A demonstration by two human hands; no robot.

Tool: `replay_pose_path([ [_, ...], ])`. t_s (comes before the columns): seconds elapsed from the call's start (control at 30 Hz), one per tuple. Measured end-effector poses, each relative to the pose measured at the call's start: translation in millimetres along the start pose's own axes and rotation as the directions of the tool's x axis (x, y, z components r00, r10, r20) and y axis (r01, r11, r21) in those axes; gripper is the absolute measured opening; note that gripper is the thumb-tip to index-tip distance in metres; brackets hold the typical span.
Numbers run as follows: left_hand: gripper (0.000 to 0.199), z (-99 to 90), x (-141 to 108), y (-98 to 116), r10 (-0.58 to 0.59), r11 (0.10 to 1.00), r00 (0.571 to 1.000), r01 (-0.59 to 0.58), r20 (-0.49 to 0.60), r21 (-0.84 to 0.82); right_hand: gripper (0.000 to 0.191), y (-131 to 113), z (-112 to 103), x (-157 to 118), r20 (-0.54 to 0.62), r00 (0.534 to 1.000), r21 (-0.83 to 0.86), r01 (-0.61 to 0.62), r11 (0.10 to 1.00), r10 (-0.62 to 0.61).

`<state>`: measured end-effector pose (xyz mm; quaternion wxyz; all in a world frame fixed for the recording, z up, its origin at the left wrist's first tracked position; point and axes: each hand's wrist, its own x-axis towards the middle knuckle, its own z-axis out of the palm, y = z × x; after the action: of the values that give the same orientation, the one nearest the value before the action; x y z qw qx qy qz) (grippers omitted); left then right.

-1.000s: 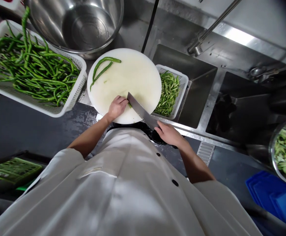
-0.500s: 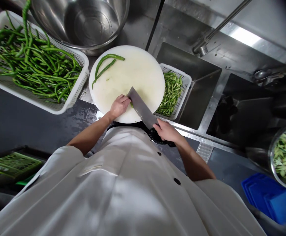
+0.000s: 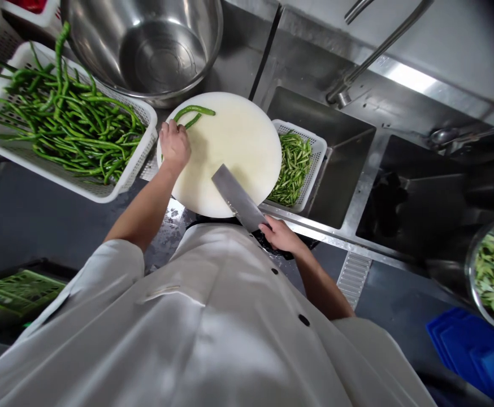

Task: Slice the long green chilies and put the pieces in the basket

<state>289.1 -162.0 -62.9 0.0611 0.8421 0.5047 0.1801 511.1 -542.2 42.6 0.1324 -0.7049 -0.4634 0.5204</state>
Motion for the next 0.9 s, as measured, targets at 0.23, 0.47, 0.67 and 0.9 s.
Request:
replay_pose_path([
  [0.23, 0.029, -3.7, -18, 9, 0.122, 0.989, 0.99, -0.116, 0.064, -0.09, 0.03, 36, -41, 4, -0.316, 0.925, 0.244, -0.134, 0.96, 0.21],
  [0.47, 0.036, -11.7, -105, 46, 0.508, 0.848, 0.842, -0.451, 0.183, -0.28, 0.024, 20, -43, -24, -0.341, 0.928, -0.093, -0.193, 0.977, 0.151],
  [0.67, 0.033, -7.9, -121, 56, 0.525, 0.841, 0.839, -0.484, 0.145, -0.243, 0.036, -16, -16, -27, -0.115, 0.988, -0.476, -0.149, 0.867, 0.107],
  [0.9, 0.034, -5.8, -120, 58, 0.529, 0.84, 0.836, -0.491, 0.144, -0.231, 0.033, -47, -23, -39, -0.004, 0.989, -0.591, -0.119, 0.798, 0.145],
])
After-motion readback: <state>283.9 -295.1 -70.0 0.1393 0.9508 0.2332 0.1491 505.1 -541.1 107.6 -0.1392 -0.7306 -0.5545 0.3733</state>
